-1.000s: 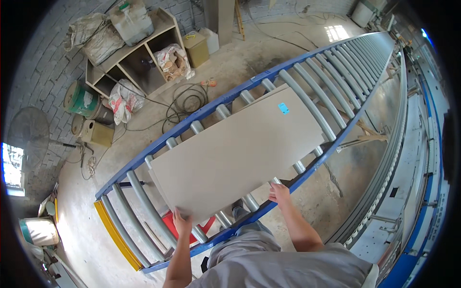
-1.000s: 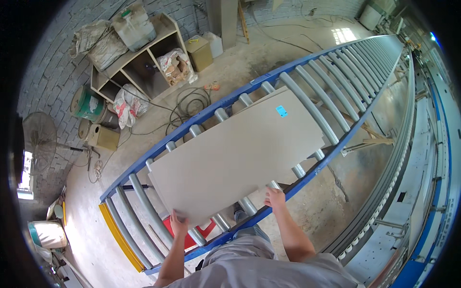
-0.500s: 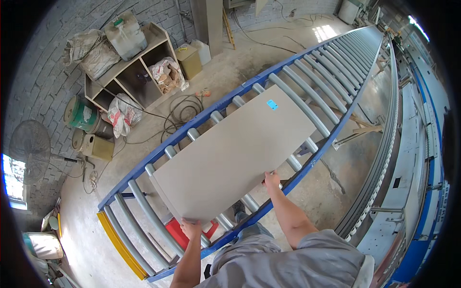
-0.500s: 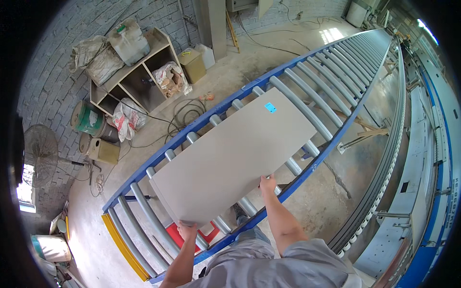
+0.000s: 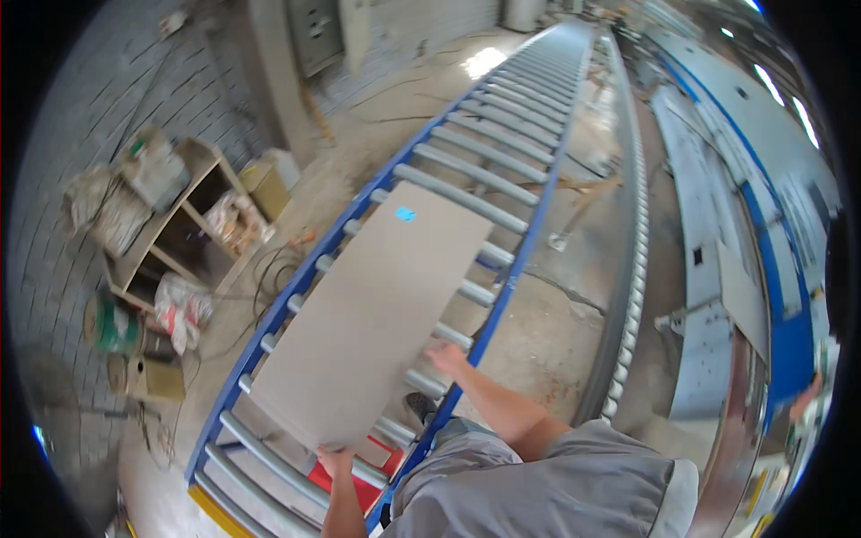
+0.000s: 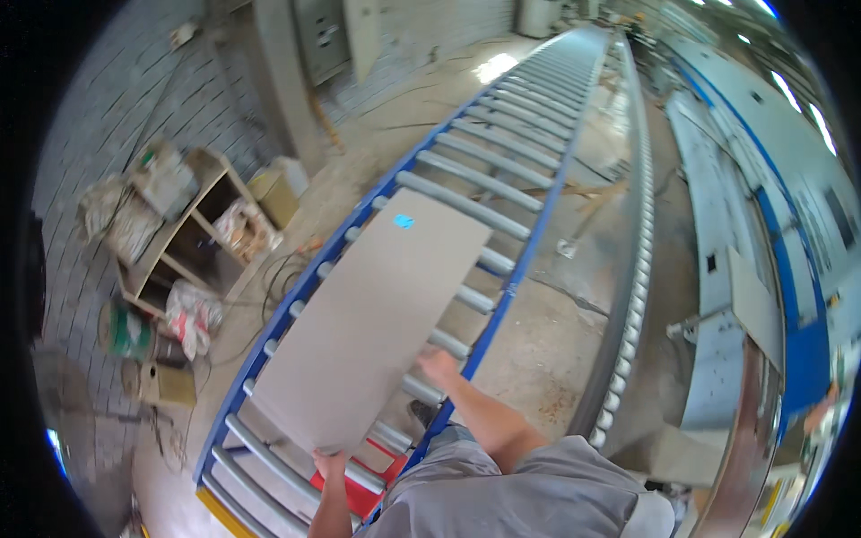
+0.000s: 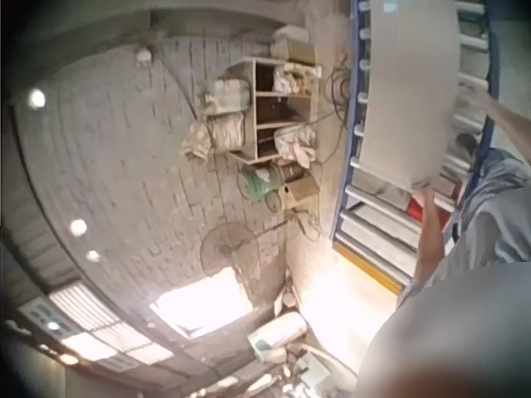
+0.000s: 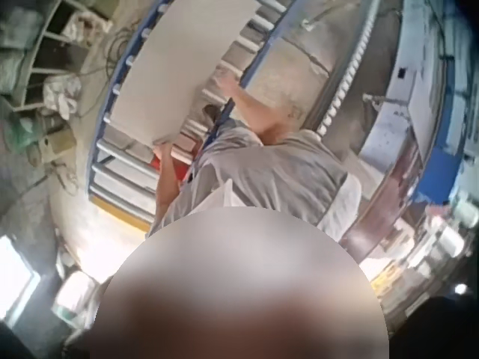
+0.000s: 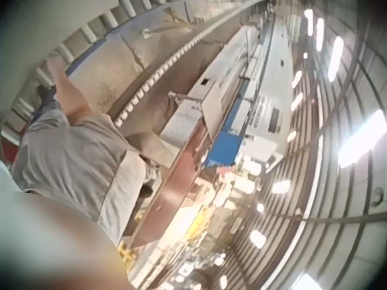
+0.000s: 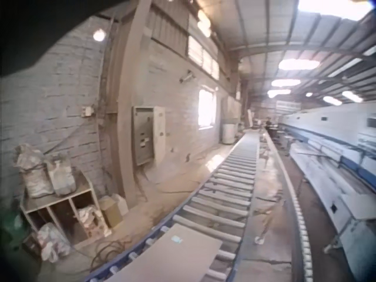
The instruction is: Moving processed wooden panels from a machine output table to a roller conveyor.
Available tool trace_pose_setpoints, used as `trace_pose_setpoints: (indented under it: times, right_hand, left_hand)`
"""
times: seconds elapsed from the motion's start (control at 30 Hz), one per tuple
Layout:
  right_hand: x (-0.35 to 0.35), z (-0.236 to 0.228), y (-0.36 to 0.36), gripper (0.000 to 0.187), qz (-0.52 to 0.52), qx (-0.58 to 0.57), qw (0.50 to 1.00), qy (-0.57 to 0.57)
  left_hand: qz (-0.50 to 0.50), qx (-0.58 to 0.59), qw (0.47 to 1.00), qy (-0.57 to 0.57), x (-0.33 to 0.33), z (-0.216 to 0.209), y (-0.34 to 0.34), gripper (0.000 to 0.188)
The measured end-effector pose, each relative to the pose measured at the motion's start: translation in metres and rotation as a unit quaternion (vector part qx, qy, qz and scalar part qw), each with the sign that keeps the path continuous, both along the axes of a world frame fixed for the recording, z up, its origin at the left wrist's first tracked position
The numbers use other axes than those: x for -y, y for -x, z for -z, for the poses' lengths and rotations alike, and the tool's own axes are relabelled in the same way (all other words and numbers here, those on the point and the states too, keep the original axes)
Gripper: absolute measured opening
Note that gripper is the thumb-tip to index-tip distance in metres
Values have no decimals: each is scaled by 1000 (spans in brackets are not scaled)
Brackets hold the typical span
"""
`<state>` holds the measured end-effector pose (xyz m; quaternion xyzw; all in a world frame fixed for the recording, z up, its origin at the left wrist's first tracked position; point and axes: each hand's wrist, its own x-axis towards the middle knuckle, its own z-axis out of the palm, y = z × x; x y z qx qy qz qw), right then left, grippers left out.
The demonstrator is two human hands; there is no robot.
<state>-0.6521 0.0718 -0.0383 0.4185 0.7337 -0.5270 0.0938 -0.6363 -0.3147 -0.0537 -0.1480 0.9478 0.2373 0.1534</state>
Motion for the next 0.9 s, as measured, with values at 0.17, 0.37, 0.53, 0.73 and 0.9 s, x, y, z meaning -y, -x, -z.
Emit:
trace_pose_setpoints:
  times: [0.17, 0.37, 0.53, 0.73, 0.9]
  right_hand:
    - [49, -160, -120, 29, 90, -197, 923, 318]
    - [88, -232, -267, 31, 96, -316, 896, 296]
    - [79, -240, -366, 30, 226, -346, 878, 243]
    - [65, -251, -456, 29, 353, -346, 857, 147]
    - [62, -241, -533, 29, 353, -285, 891, 10]
  left_hand:
    - [82, -114, 990, -9, -36, -15, -17, 86]
    - [245, -52, 902, -351, -119, -86, -64, 52]
    - [382, -18, 853, -355, -155, -121, -129, 41]
    - [400, 113, 793, -445, -186, -133, -197, 37]
    - [479, 46, 777, -406, -233, -163, -252, 38]
